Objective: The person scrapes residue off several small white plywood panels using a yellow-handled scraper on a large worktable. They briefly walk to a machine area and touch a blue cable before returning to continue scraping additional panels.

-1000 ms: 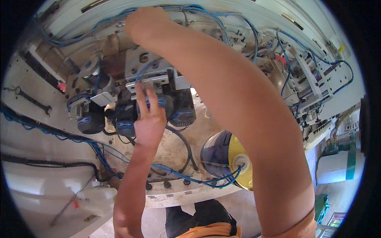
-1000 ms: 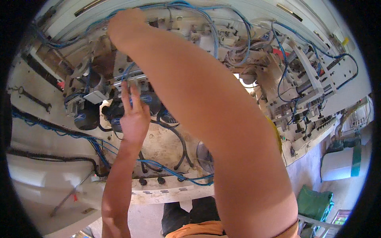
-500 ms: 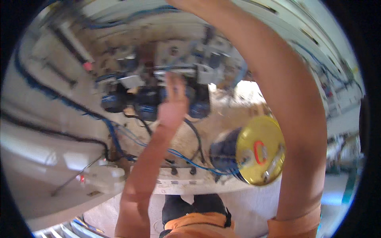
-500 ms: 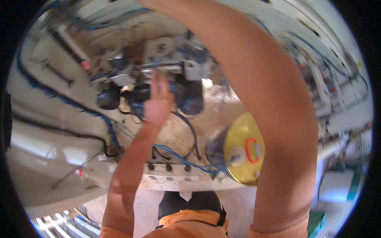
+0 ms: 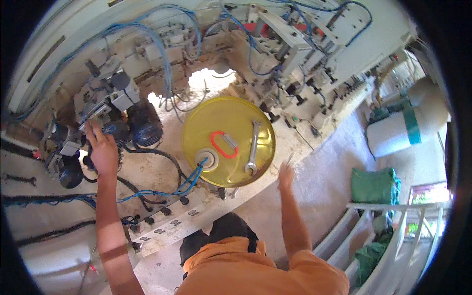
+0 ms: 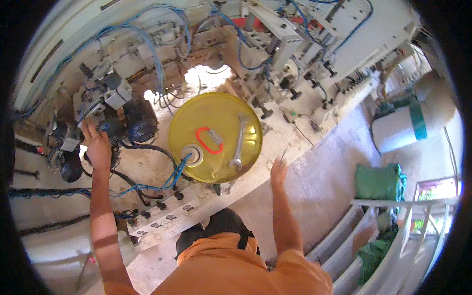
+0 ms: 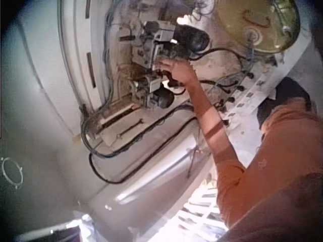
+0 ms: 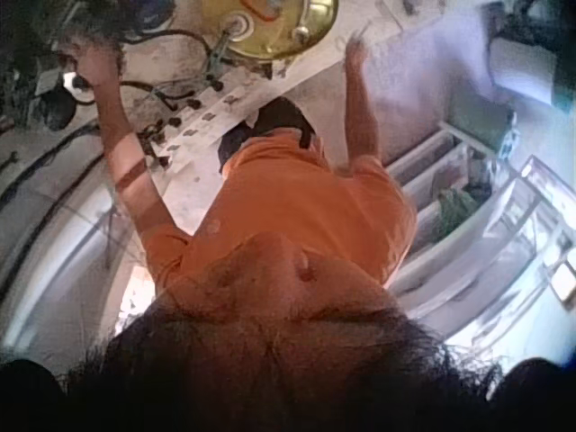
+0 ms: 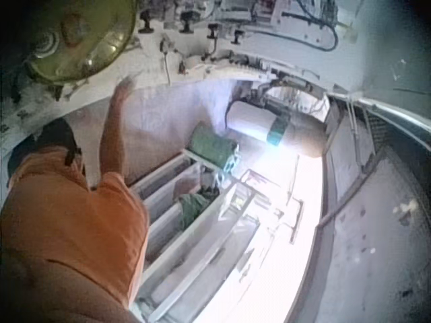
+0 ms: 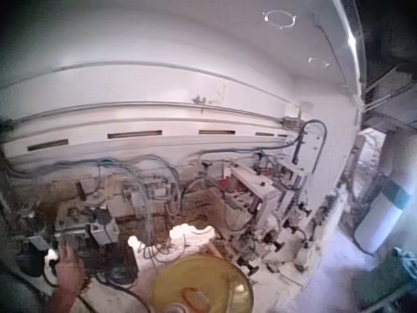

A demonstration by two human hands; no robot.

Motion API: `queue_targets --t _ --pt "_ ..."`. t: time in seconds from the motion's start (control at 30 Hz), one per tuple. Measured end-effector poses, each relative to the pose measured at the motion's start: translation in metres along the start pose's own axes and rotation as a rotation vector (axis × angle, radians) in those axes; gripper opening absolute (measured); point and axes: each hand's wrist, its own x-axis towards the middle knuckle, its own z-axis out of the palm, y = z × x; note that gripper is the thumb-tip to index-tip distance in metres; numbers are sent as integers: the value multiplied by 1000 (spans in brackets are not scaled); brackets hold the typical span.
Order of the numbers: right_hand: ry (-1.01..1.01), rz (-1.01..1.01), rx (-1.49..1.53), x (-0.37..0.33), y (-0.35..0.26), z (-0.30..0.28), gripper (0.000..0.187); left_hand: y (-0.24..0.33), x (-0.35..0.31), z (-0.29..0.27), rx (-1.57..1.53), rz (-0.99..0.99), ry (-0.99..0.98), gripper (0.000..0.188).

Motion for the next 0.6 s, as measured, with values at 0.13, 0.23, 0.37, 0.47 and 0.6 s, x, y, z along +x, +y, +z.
queue_targets --t 0.13,0.23,0.37,0.47,0.6 --pt "-389 161 21 -95 146 142 39 8 -31 -38 131 226 157 36" --pt "-398 52 -79 -97 180 180 40 22 -131 -82 164 101 -215 20" --pt "-790 -758 -810 -49 182 208 62 17 -270 -146 -1 283 -453 14" --pt "-458 -84 -272 -69 176 201 53 -1 -343 -207 -90 155 -345 14" --pt "-570 -494 -220 -169 111 174 51 -25 -426 -269 -282 -208 -449 21"
